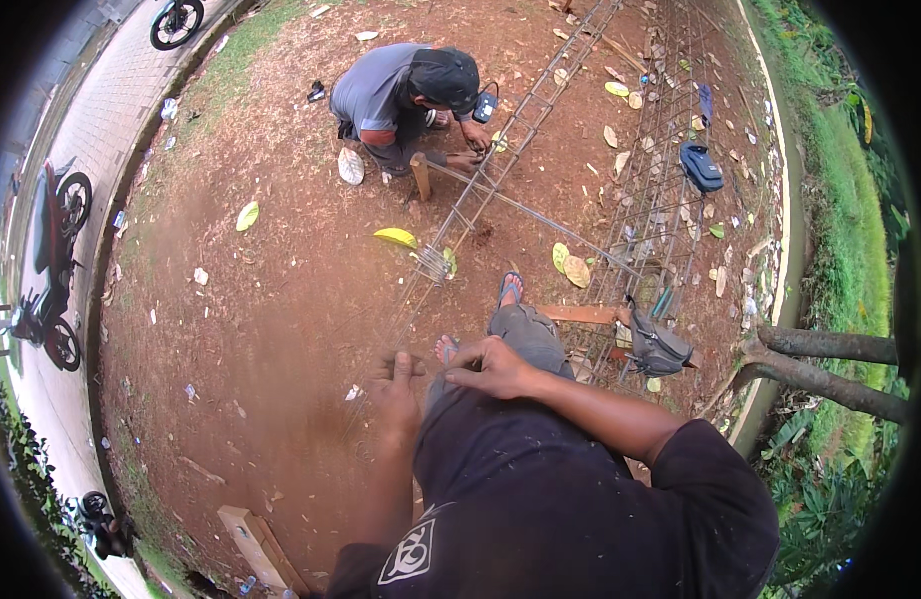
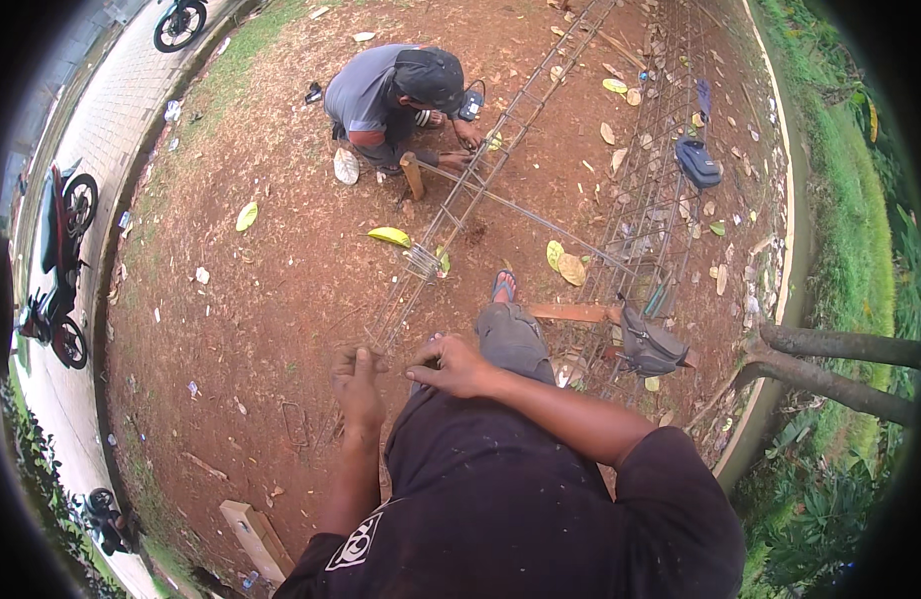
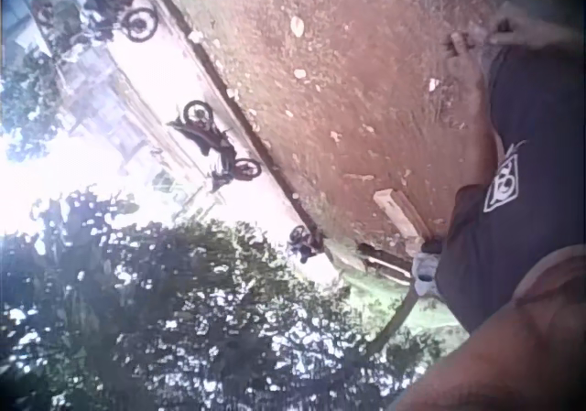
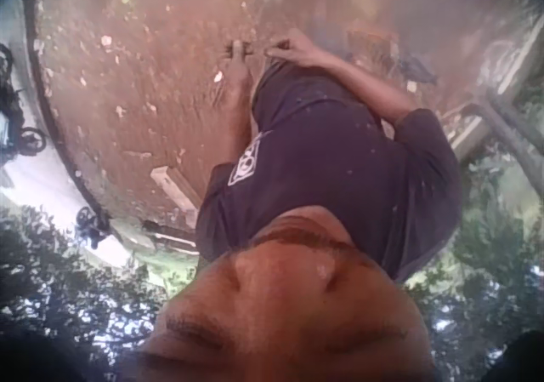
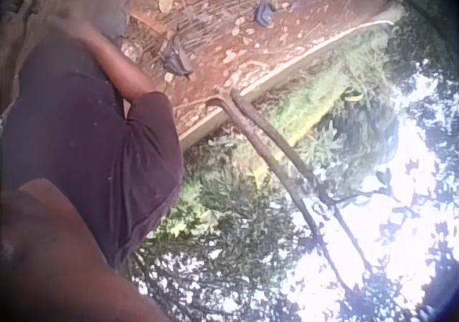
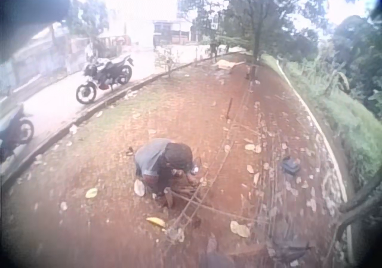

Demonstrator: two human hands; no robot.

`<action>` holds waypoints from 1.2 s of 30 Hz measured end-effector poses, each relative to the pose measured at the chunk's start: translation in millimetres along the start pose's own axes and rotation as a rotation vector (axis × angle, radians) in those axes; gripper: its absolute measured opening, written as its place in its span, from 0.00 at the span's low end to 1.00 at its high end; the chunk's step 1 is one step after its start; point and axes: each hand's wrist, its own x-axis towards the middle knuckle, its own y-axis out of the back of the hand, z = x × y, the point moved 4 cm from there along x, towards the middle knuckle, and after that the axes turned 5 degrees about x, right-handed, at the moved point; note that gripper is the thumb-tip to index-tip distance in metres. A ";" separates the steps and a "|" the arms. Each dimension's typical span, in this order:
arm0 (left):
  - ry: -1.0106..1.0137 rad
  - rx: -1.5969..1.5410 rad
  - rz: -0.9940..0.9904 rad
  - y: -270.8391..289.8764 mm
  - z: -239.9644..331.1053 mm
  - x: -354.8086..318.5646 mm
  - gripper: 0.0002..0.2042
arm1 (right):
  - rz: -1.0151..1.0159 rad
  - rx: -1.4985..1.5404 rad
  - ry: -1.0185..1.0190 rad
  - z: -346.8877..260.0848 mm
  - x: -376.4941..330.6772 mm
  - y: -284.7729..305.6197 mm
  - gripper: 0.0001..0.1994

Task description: The person assembles a metal frame structure on the ground using pliers to bend and secure wire ties at intersections. They repeatedly position the frame, wrap wire, and tighten connections while another person works nearby.

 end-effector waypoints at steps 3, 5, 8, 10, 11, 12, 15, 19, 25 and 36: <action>0.156 -0.268 0.119 -15.6 -34.9 9.1 0.07 | 0.230 -0.458 0.342 0.3 6.6 23.6 0.07; 0.169 -0.279 0.140 -35.6 -42.9 24.8 0.06 | 0.302 -0.334 0.327 22.1 13.4 43.5 0.08; 0.162 -0.030 0.058 -75.3 -43.7 45.7 0.07 | 0.392 -0.076 0.170 51.6 16.9 86.5 0.09; 0.141 0.223 -0.054 -109.8 -45.6 70.5 0.09 | 0.391 0.033 0.052 79.3 26.5 125.6 0.09; 0.129 0.343 -0.123 -128.6 -50.3 87.9 0.10 | 0.365 0.039 0.004 95.9 30.6 150.2 0.09; 0.123 0.451 -0.200 -142.1 -64.2 105.1 0.11 | 0.341 0.037 -0.051 116.7 32.8 170.6 0.09; 0.177 0.589 -0.195 -166.3 -163.1 187.8 0.16 | 0.388 0.239 -0.479 223.9 38.3 234.4 0.08; 0.239 1.171 -0.279 -196.7 -292.6 305.9 0.21 | 0.564 0.215 -0.570 351.9 34.3 311.9 0.06; -0.333 1.226 -0.200 -272.5 -404.7 415.7 0.17 | 0.689 0.252 -0.648 451.4 56.1 368.2 0.05; -0.666 1.341 -0.254 -365.1 -426.3 486.5 0.20 | 0.703 0.528 -0.577 484.4 76.3 297.2 0.04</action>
